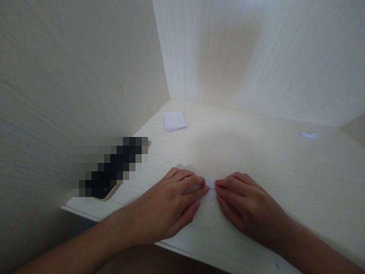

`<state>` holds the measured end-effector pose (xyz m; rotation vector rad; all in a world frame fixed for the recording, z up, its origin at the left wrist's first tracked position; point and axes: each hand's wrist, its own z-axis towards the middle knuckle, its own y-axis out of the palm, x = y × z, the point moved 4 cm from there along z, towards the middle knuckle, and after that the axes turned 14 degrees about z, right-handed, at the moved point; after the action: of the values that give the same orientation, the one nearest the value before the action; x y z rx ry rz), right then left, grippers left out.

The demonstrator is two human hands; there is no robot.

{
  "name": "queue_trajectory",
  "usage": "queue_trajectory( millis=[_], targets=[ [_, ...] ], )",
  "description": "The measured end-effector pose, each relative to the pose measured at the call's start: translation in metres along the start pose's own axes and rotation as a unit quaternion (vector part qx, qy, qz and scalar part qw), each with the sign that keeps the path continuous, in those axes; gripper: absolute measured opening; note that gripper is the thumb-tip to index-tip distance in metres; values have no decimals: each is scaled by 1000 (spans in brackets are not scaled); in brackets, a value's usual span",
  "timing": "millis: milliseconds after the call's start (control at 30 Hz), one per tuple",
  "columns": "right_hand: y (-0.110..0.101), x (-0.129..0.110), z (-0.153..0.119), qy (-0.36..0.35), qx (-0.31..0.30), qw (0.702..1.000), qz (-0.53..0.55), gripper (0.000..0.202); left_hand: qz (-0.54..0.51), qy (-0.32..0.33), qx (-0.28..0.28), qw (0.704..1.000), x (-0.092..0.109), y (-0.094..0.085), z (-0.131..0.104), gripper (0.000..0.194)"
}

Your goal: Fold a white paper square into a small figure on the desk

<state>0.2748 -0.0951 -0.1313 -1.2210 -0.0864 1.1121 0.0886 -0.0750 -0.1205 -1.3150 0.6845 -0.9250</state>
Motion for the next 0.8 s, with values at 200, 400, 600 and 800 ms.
queue_trajectory(
  millis=[200,400,600,800],
  targets=[
    [-1,-2,-2,10,-52,998,-33,22,13,3,-6,1000,-1,3,5,36],
    [-3,-4,-4,19,-54,997,-56,32,68,-17,-11,997,5,6,5,38],
    [-5,-4,-4,27,-37,996,-79,31,103,-9,-4,995,11,2,1,50],
    [-9,-3,-10,20,-41,992,-116,27,95,13,2,995,1,0,-7,55]
  ],
)
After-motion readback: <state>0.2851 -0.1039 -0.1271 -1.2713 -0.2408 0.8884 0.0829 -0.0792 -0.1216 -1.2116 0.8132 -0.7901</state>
